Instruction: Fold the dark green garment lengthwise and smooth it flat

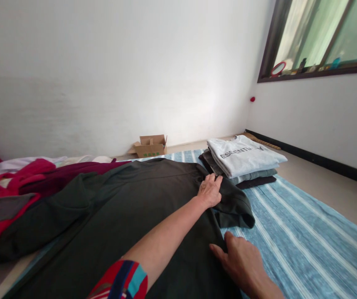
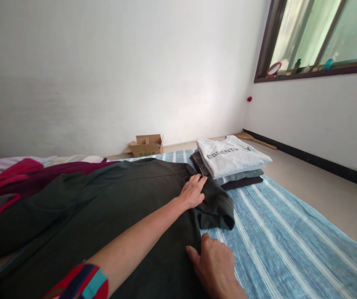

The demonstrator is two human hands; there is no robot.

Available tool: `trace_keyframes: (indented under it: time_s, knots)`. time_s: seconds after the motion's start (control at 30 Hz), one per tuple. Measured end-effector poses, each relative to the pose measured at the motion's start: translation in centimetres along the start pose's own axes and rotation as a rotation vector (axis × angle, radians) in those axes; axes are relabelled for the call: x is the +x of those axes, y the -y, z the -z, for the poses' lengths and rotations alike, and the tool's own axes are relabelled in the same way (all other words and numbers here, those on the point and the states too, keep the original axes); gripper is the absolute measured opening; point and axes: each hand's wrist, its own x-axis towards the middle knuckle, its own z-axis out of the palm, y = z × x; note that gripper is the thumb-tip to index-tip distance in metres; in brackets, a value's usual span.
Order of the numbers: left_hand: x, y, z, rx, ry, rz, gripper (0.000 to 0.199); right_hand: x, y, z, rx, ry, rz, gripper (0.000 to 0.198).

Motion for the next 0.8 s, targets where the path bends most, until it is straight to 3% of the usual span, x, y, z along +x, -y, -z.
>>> trace_keyframes:
  time_s: [0.1,0.3,0.4,0.6,0.8]
  knots:
    - [0.6,-1.6,-0.6,0.059,0.025,0.011,0.064,0.2,-0.7,0.4,0.06,0.082,0.003,0.034]
    - [1.2,-2.8,-1.6,0.038,-0.06,0.071,0.03,0.5,-1.7,0.2,0.128,0.165,0.028,0.023]
    - [1.0,-2.6,-1.8,0.0,-0.073,0.063,0.023,0.5,-1.8,0.3,0.169,0.209,0.025,0.017]
    - [0.7,-1.2,-1.8,-0.164,-0.155,0.08,0.016,0.5,-1.6,0.5,0.284,0.25,0.032,0.01]
    - [0.8,2.4,-0.8,-0.424,-0.371,0.184,0.017,1.1,-2.4,-1.3,0.359,0.288,0.054,0.007]
